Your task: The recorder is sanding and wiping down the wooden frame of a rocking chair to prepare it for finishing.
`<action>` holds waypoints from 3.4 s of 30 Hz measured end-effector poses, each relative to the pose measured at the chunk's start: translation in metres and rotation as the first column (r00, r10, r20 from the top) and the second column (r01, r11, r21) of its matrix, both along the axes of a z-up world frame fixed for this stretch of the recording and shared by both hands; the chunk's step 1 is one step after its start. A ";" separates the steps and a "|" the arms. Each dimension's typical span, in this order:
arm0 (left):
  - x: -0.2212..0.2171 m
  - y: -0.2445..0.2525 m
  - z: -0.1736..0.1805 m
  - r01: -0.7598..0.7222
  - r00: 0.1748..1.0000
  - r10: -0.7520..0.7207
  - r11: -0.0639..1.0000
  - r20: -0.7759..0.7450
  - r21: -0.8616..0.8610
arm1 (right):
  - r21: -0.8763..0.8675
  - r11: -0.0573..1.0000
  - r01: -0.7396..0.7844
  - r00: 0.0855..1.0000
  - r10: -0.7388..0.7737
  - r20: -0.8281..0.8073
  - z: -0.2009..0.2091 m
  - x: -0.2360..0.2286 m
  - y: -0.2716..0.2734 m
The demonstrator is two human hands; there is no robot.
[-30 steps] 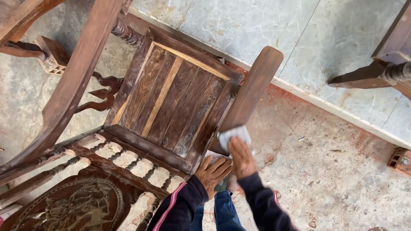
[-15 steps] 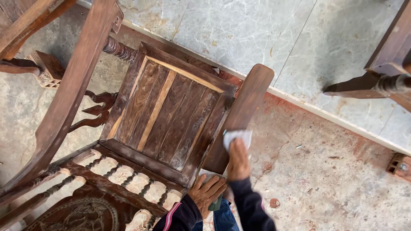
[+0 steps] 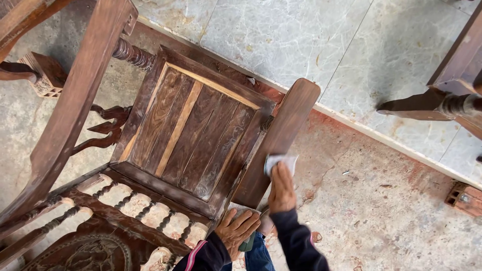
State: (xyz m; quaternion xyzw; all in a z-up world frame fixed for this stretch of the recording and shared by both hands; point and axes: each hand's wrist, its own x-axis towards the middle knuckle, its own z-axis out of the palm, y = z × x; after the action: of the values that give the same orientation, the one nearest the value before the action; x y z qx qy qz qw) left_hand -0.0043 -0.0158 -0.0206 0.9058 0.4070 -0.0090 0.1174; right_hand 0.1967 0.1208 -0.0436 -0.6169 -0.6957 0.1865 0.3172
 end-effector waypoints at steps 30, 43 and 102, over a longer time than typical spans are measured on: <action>0.132 0.118 0.031 -0.734 0.571 0.762 0.641 0.306 -0.225 | 0.022 0.949 -0.315 0.894 0.289 0.341 0.031 0.056 0.123; 0.055 0.072 0.053 -0.543 0.825 0.543 0.839 0.156 -0.050 | 0.030 0.965 -0.260 0.906 0.234 0.352 0.026 0.051 0.120; 0.001 0.065 0.064 -0.295 0.922 0.313 0.949 0.228 -0.110 | 0.058 0.978 -0.201 0.946 0.179 0.269 0.028 0.032 0.101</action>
State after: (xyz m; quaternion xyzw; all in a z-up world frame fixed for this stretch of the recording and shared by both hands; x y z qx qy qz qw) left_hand -0.0030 0.0493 0.0432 0.8209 0.5247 0.1051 0.1992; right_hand 0.2285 0.2221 -0.0155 -0.5523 -0.7949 0.1035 0.2288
